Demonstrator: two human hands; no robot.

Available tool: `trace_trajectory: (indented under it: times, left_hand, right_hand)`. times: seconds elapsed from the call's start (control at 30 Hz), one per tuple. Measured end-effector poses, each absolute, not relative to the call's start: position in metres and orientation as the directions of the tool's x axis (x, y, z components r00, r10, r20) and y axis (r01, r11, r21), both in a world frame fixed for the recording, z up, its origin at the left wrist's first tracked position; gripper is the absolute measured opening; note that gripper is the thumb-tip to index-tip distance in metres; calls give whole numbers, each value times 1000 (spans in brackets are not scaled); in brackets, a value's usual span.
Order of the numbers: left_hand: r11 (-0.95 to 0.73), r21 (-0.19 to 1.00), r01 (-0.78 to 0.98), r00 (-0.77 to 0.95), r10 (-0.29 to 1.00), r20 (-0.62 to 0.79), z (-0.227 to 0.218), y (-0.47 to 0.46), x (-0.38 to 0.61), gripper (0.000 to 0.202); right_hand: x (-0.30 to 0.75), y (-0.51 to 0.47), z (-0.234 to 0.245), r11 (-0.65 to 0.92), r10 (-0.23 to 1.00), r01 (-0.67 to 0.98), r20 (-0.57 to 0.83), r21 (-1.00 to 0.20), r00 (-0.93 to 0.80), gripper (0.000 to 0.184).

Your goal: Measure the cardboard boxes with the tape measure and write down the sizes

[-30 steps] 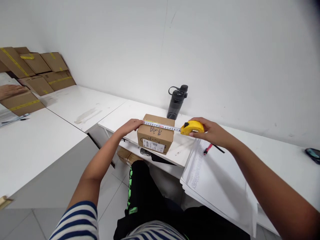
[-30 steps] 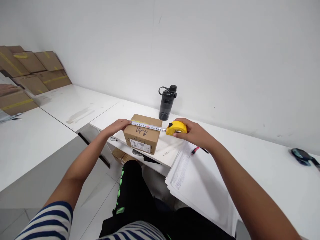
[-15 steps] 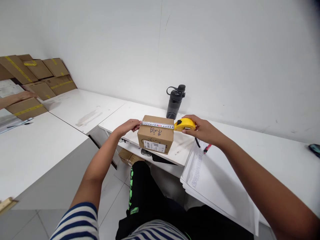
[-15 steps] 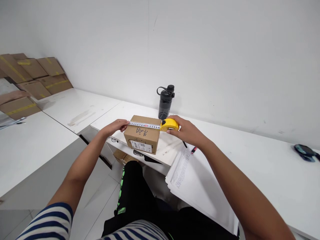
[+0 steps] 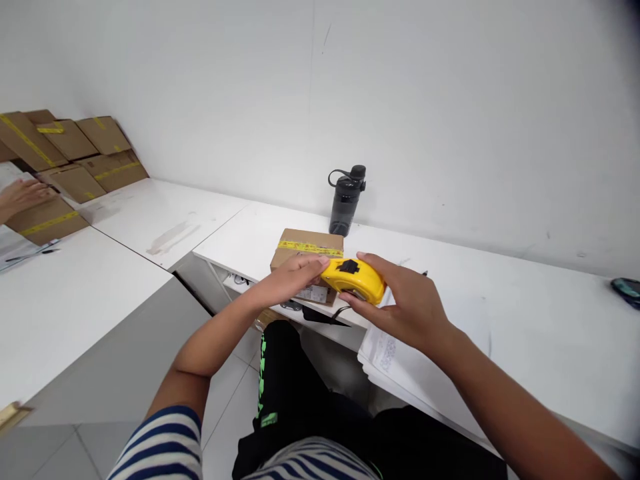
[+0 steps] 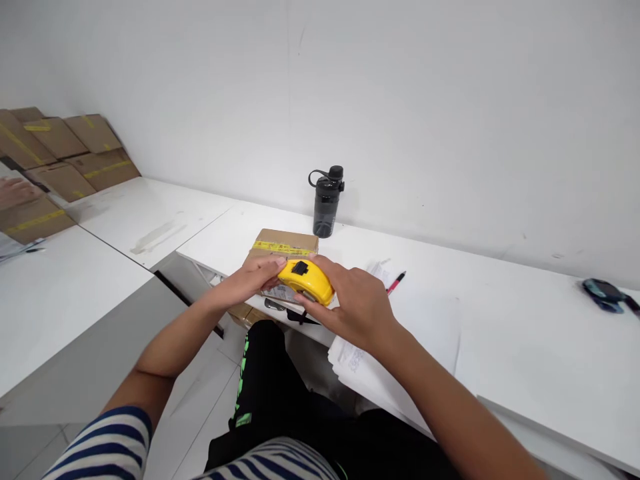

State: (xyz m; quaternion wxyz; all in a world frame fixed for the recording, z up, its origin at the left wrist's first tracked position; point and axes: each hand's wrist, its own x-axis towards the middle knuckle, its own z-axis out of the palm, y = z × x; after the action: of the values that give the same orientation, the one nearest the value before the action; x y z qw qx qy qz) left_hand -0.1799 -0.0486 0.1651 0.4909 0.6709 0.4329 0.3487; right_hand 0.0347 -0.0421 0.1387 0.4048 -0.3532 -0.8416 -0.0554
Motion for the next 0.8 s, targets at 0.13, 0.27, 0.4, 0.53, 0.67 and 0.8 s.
trace_trajectory:
  times: [0.13, 0.27, 0.4, 0.53, 0.67, 0.8]
  left_hand:
    - [-103, 975, 198, 417, 909, 11, 154, -44, -182, 47]
    - [-89, 963, 256, 446, 894, -36, 153, -40, -188, 48]
    - [12, 976, 216, 549, 826, -132, 166, -29, -191, 45]
    - [127, 978, 164, 586, 785, -200, 177, -22, -189, 47]
    - [164, 972, 171, 531, 815, -231, 172, -27, -193, 45]
    - [179, 970, 167, 460, 855, -237, 158, -36, -202, 44]
  right_hand:
    - [35, -42, 132, 739, 513, 654, 763, -160, -393, 57]
    - [26, -48, 124, 736, 455, 669, 806, -101, -379, 51]
    - [3, -66, 122, 639, 490, 755, 835, -148, -251, 49]
    - [-16, -79, 123, 558, 546, 803, 821, -208, -167, 55]
    - [-14, -75, 121, 591, 534, 788, 816, -172, -222, 54]
    - [-2, -64, 116, 637, 577, 739, 771, -217, -271, 63]
